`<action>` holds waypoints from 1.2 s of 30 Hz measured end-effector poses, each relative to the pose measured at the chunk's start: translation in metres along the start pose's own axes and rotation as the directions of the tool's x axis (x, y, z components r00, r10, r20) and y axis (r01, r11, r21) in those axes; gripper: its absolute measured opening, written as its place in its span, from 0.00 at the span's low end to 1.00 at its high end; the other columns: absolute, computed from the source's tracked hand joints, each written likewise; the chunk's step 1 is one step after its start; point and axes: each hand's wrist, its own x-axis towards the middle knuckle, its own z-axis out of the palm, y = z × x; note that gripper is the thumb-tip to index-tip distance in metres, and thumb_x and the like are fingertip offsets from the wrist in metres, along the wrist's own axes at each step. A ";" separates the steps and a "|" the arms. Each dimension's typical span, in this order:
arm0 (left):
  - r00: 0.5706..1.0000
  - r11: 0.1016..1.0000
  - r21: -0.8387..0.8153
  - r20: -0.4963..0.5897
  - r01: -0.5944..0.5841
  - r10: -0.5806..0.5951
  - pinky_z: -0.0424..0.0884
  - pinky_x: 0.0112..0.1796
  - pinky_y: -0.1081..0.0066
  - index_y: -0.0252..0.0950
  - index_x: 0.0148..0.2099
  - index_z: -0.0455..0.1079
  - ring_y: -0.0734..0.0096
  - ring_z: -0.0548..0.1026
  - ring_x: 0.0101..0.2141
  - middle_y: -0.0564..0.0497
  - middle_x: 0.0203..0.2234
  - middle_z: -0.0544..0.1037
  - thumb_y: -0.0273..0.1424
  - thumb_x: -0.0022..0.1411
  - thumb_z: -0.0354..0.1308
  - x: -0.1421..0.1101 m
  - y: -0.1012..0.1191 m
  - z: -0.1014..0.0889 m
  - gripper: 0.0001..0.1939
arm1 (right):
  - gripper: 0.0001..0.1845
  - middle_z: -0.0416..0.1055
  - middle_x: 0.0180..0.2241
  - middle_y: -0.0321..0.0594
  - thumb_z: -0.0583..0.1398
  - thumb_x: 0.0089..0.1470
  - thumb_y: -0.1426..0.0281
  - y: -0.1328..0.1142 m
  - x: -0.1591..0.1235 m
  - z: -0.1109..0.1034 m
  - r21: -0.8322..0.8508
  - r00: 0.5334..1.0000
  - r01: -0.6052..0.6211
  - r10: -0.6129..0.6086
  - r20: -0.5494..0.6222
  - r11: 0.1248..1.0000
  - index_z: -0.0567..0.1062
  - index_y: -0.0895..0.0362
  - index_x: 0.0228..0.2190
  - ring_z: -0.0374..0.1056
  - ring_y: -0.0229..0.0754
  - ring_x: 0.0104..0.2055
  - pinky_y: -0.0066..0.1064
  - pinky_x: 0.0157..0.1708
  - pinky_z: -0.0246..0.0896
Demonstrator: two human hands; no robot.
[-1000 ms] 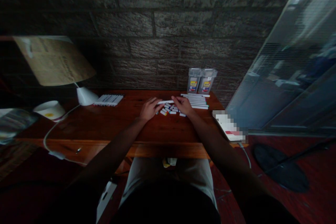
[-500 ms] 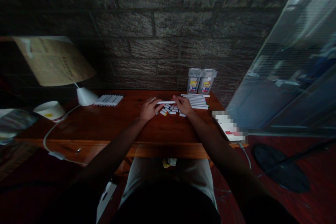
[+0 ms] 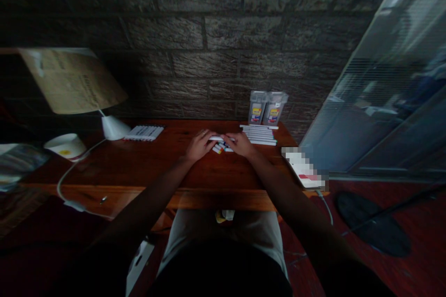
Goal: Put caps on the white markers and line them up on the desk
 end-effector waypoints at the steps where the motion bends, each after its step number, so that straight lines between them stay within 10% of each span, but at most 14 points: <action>1: 1.000 1.000 0.006 0.015 -0.008 0.008 0.73 0.47 0.62 0.37 0.49 0.72 0.62 0.75 0.44 0.45 0.41 0.78 0.33 0.68 0.56 0.000 0.001 -0.001 0.10 | 0.29 0.77 0.25 0.39 0.50 0.66 0.51 -0.003 -0.001 0.000 -0.072 1.000 0.021 -0.019 0.023 0.997 0.80 0.57 0.30 0.69 0.37 0.26 0.27 0.28 0.54; 8: 0.999 1.000 0.006 0.040 -0.021 0.021 0.72 0.48 0.61 0.38 0.50 0.70 0.61 0.75 0.44 0.45 0.41 0.78 0.34 0.69 0.54 0.002 0.004 -0.003 0.11 | 0.18 0.80 0.44 0.40 0.56 0.64 0.53 -0.012 -0.002 0.003 -0.229 0.994 0.088 -0.072 0.076 0.969 0.80 0.48 0.45 0.75 0.43 0.44 0.27 0.39 0.60; 17: 0.985 0.975 0.156 -0.095 0.159 -0.145 0.66 0.53 0.54 0.37 0.61 0.63 0.50 0.72 0.52 0.39 0.51 0.75 0.43 0.66 0.57 0.003 0.001 -0.002 0.26 | 0.19 0.81 0.35 0.41 0.55 0.64 0.55 0.001 0.001 0.006 -0.110 0.998 -0.058 0.055 -0.032 0.992 0.81 0.51 0.39 0.74 0.42 0.35 0.28 0.35 0.58; 36: 0.986 0.975 0.150 -0.056 0.166 -0.159 0.69 0.52 0.56 0.35 0.59 0.65 0.54 0.73 0.48 0.41 0.46 0.75 0.35 0.68 0.52 0.001 0.001 -0.003 0.20 | 0.39 0.66 0.16 0.36 0.51 0.56 0.38 0.007 0.005 -0.002 -0.044 0.990 -0.121 0.117 -0.077 0.992 0.76 0.57 0.17 0.57 0.34 0.20 0.28 0.23 0.46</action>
